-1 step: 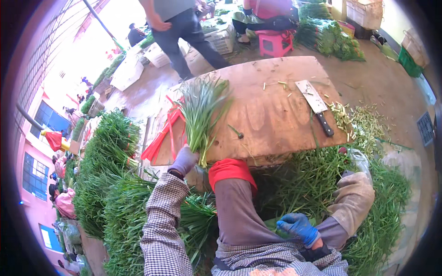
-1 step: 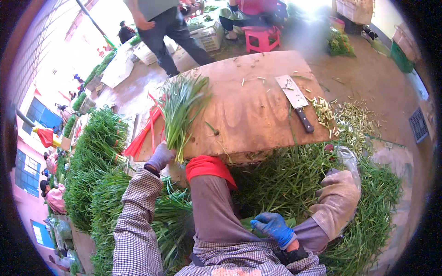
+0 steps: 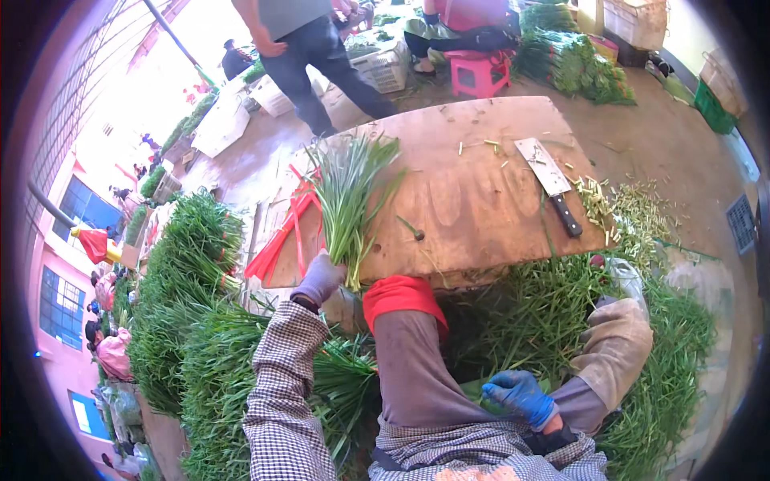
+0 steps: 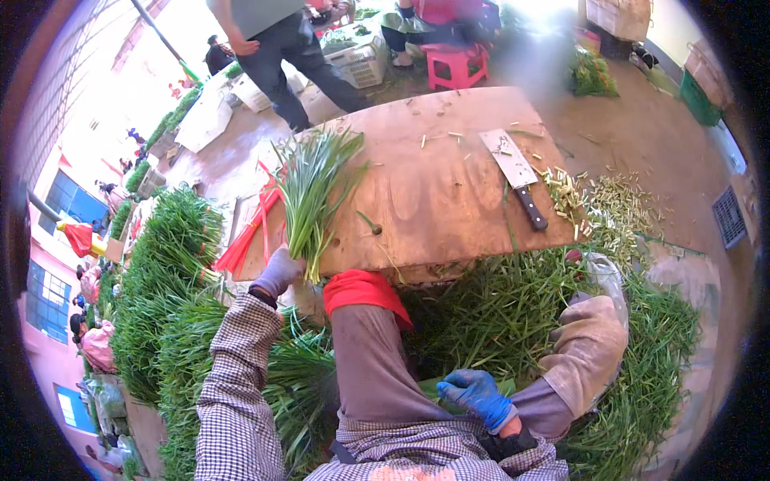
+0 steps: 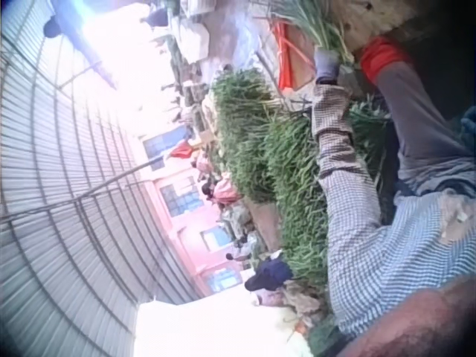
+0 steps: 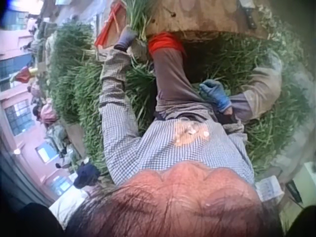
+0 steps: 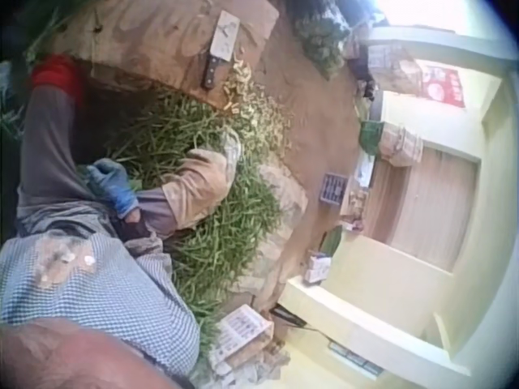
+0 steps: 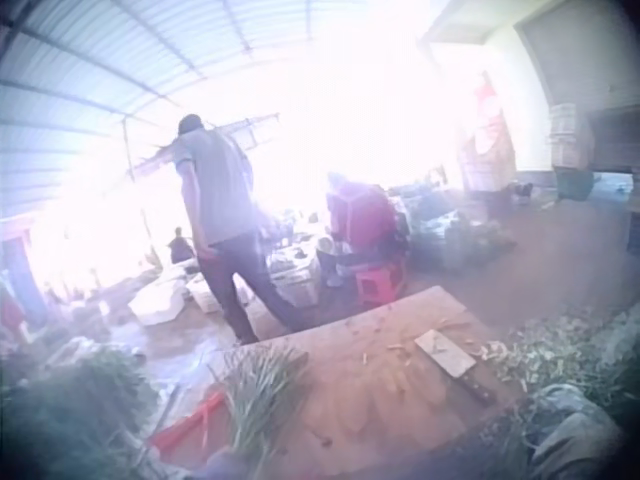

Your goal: The person gathers a bunch of chives, trims the ends with a knife on a wooden board, and secures the bundle with a red plastic tie.

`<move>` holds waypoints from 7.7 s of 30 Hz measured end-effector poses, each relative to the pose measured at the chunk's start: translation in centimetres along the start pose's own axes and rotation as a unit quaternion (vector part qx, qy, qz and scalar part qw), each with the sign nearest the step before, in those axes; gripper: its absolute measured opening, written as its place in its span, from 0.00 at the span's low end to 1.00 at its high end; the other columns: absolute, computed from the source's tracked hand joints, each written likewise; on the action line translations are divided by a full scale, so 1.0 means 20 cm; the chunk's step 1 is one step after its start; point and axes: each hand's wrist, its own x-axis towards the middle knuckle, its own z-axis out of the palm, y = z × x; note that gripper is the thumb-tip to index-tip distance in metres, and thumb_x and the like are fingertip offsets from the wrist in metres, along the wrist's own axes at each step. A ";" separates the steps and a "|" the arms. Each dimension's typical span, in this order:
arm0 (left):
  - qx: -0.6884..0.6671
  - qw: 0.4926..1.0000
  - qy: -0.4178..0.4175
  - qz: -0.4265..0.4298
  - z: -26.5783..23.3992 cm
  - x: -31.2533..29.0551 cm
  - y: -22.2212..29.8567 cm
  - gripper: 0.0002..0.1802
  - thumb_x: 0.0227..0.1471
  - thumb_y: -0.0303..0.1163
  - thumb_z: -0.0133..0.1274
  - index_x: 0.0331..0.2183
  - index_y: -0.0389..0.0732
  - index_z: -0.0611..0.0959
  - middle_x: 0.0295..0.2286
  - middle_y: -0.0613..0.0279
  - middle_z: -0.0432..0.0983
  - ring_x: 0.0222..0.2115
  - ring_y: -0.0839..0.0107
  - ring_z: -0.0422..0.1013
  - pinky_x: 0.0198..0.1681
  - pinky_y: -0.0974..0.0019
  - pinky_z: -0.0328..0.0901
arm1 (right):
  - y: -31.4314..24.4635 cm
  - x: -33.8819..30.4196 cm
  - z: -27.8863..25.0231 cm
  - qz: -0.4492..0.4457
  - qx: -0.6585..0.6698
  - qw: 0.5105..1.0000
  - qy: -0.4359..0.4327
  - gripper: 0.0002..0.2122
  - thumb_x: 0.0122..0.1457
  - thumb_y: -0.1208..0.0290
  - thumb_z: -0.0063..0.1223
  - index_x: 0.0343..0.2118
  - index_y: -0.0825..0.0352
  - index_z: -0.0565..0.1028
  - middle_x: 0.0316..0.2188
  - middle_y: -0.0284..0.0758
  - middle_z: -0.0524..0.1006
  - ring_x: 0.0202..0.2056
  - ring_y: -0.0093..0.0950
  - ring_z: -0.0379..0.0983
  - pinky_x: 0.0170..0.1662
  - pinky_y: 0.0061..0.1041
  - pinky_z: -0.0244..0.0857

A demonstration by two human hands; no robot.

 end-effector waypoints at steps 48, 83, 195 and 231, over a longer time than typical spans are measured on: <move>-0.202 0.846 -0.412 0.270 1.29 -0.85 2.68 0.30 0.53 0.28 0.50 0.56 0.28 0.64 0.51 0.48 0.66 0.51 0.59 0.67 0.55 0.59 0.61 | 1.66 -0.77 -1.38 0.281 -0.174 0.744 0.580 0.42 0.44 0.58 0.67 0.62 0.63 0.58 0.56 0.45 0.67 0.54 0.42 0.66 0.55 0.32 0.63; -0.045 0.746 -0.663 0.044 2.83 -0.57 2.92 0.26 0.54 0.36 0.56 0.52 0.36 0.73 0.39 0.64 0.74 0.38 0.74 0.71 0.39 0.70 0.68 | 1.84 -0.47 -1.64 0.271 -0.124 0.819 0.490 0.48 0.43 0.52 0.65 0.64 0.69 0.51 0.59 0.52 0.61 0.58 0.47 0.59 0.61 0.36 0.53; -0.411 0.800 -0.300 0.319 0.35 -1.09 2.64 0.43 0.44 0.23 0.55 0.61 0.37 0.57 0.57 0.50 0.60 0.53 0.63 0.64 0.55 0.60 0.62 | -0.51 -0.41 -0.85 -0.449 0.089 0.809 0.369 0.35 0.46 0.54 0.63 0.54 0.64 0.61 0.45 0.43 0.69 0.41 0.38 0.68 0.44 0.32 0.65; -0.788 0.522 -0.278 0.170 0.40 -0.70 1.73 0.31 0.58 0.42 0.50 0.58 0.42 0.59 0.50 0.56 0.65 0.49 0.62 0.67 0.54 0.53 0.64 | 0.13 0.13 -0.25 -0.256 0.352 0.893 0.112 0.18 0.63 0.73 0.45 0.56 0.70 0.65 0.52 0.39 0.71 0.52 0.33 0.69 0.57 0.31 0.63</move>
